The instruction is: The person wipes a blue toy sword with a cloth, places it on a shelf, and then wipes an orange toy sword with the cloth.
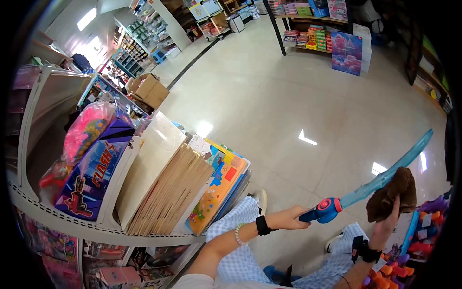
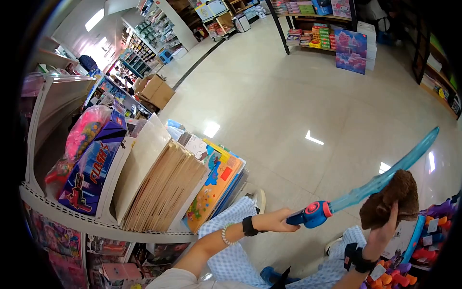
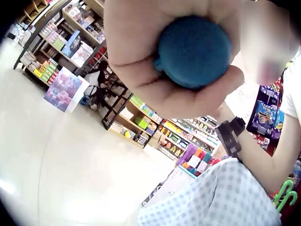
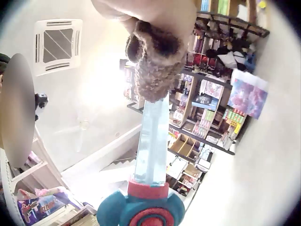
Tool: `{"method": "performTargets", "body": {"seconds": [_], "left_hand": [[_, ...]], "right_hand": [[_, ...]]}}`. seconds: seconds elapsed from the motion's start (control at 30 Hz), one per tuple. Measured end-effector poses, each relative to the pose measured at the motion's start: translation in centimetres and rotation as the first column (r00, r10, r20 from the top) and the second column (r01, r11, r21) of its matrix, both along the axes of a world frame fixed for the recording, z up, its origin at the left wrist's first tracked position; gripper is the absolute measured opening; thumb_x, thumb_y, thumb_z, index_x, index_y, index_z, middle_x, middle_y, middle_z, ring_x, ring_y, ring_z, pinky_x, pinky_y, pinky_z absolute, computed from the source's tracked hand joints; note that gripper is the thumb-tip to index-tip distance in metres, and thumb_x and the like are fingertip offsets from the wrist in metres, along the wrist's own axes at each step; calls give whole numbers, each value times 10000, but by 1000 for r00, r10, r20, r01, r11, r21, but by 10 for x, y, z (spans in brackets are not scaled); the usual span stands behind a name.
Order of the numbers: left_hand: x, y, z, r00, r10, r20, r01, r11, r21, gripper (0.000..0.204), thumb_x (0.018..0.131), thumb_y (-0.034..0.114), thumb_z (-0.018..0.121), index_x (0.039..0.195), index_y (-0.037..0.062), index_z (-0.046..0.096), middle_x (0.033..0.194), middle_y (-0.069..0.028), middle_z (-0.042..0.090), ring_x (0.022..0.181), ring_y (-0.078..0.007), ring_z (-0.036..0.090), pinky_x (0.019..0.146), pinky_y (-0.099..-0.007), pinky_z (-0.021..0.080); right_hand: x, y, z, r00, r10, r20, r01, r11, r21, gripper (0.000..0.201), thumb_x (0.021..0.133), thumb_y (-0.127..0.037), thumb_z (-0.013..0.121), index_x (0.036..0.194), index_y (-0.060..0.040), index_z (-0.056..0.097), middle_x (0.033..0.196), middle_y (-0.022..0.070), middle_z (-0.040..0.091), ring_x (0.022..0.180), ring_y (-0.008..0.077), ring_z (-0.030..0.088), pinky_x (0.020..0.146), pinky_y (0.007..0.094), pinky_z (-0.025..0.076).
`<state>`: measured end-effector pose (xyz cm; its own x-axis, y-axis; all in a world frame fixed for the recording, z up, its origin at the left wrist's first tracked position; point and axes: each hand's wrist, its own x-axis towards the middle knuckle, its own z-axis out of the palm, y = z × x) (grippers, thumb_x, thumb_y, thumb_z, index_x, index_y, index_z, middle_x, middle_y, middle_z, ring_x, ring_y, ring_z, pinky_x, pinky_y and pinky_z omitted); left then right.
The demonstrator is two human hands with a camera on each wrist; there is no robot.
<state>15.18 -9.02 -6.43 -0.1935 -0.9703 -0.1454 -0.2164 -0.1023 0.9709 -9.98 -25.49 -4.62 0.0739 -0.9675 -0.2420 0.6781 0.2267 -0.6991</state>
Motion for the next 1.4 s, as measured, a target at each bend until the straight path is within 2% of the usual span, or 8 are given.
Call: {"method": "performTargets", "body": {"seconds": [0.3, 0.47, 0.57, 0.7, 0.8, 0.87, 0.93, 1.4], "left_hand": [[4, 5, -4, 996, -91, 27, 90, 996, 12, 156, 702, 69, 531, 822, -17, 481, 602, -94, 434, 552, -143, 400, 515, -291, 346], [10, 3, 1, 989, -120, 88, 122, 992, -16, 194, 697, 66, 534, 866, -18, 490, 612, -105, 469, 537, -159, 430, 511, -295, 357], [6, 0, 1, 995, -89, 53, 91, 995, -45, 187, 705, 73, 535, 865, -12, 492, 603, -95, 477, 533, -155, 439, 510, -290, 361], [-3, -10, 3, 1000, -9, 13, 10, 996, -83, 169, 726, 98, 542, 849, -5, 487, 586, -80, 471, 537, -129, 446, 507, -270, 363], [-8, -18, 20, 998, 25, -62, -26, 999, -28, 181, 732, 111, 552, 854, -2, 481, 596, -75, 469, 542, -116, 445, 503, -263, 361], [-11, -25, 27, 996, 39, -86, -41, 999, -27, 175, 721, 98, 559, 846, 0, 485, 610, -72, 486, 532, -123, 444, 502, -269, 364], [-15, -32, 39, 995, 41, -87, -65, 952, -298, 167, 698, 71, 560, 831, -1, 488, 604, -91, 483, 516, -166, 444, 504, -280, 367], [16, -31, 46, 969, 16, 247, 24, 987, -156, 203, 665, 69, 562, 839, -16, 502, 715, -167, 509, 643, -276, 483, 601, -324, 387]], "right_hand": [[-27, -16, 12, 941, -329, 82, 315, 937, 149, 376, 859, -198, 469, 1192, -32, 411, 1171, 90, 454, 1044, 220, 457, 898, 352, 386], [-32, -21, 3, 938, -339, 67, 335, 940, 68, 412, 854, -229, 478, 1216, -56, 388, 1191, 99, 426, 1069, 243, 429, 892, 351, 390], [-19, -12, 7, 957, -286, 40, 275, 945, 177, 365, 857, -221, 468, 1176, -47, 430, 1164, 85, 455, 1040, 233, 453, 880, 351, 397], [1, 5, -8, 980, 161, 115, -169, 984, 63, 260, 838, -208, 504, 1046, -52, 522, 973, 51, 579, 884, 195, 552, 802, 338, 448], [14, 15, -16, 918, 390, 66, -395, 916, 76, 331, 810, -132, 530, 1111, -13, 459, 1029, 82, 534, 962, 201, 509, 843, 321, 411], [45, 31, 11, 928, 369, -48, -369, 929, 21, 290, 789, -78, 529, 1063, -4, 470, 960, 68, 556, 878, 163, 543, 765, 287, 438], [57, 36, 16, 920, 392, -9, -392, 920, 8, 301, 776, -73, 531, 1058, 3, 463, 926, 66, 565, 847, 159, 554, 766, 280, 434], [11, 10, -8, 943, 318, 97, -324, 945, 48, 254, 774, -145, 526, 992, -15, 502, 904, 73, 570, 849, 188, 543, 798, 318, 420]]}}
